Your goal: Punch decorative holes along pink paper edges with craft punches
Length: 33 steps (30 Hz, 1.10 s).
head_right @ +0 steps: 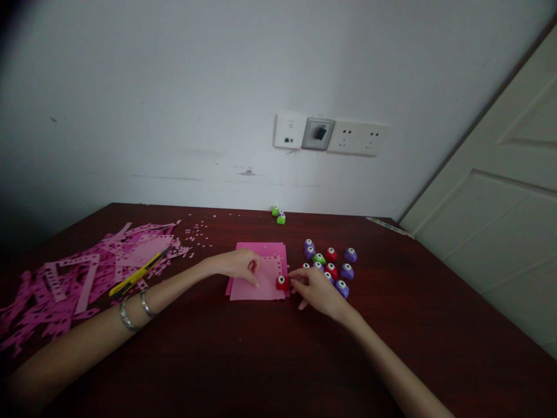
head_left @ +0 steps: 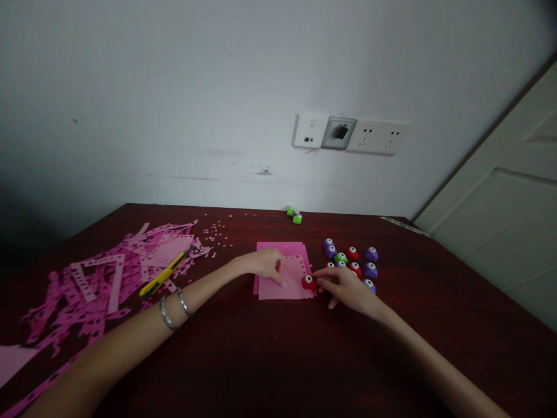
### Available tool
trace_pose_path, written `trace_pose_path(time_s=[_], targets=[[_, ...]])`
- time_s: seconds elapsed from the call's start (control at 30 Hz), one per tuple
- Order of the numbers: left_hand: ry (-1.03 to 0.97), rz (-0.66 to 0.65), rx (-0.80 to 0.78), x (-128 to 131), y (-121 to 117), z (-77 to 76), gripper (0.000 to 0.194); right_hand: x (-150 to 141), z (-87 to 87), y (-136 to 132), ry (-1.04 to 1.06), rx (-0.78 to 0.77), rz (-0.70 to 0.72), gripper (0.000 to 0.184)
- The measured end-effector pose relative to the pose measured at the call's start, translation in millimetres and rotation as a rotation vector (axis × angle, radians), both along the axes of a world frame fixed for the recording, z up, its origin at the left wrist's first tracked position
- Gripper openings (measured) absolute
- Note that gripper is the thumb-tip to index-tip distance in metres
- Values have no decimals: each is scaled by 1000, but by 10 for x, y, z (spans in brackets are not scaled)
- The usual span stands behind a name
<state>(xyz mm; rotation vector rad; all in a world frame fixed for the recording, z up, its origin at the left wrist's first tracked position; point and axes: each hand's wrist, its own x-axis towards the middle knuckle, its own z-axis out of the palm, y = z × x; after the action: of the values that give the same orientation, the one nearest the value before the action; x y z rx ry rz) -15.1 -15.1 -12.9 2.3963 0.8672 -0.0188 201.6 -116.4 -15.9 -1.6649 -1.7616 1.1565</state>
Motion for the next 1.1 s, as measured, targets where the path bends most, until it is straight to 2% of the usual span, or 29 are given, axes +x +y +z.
trace_pose_path(time_s=[0.17, 0.27, 0.37, 0.53, 0.7, 0.83, 0.97, 1.1], targets=[[-18, -4, -13, 1, -17, 54, 32, 17, 46, -4, 22, 23, -29, 24], [-93, 13, -11, 25, -29, 112, 33, 28, 101, 23, 4, -42, -37, 34], [-161, 31, 3, 74, -44, 150, 37, 40, 139, 87, -21, -146, 17, 44], [-192, 39, -195, 162, -56, 156, 38, 56, 174, 201, -69, -285, 150, 55], [-71, 84, -327, 231, -32, 195, 42, 37, 235, 273, -133, -365, 218, 58], [11, 27, -405, 303, -12, 215, 48, 29, 241, 322, -161, -422, 256, 58], [82, -23, -504, 400, 6, 185, 49, 26, 257, 361, -144, -505, 261, 55], [143, -50, -656, 475, 75, 122, 47, -4, 303, 402, -70, -612, 228, 42]])
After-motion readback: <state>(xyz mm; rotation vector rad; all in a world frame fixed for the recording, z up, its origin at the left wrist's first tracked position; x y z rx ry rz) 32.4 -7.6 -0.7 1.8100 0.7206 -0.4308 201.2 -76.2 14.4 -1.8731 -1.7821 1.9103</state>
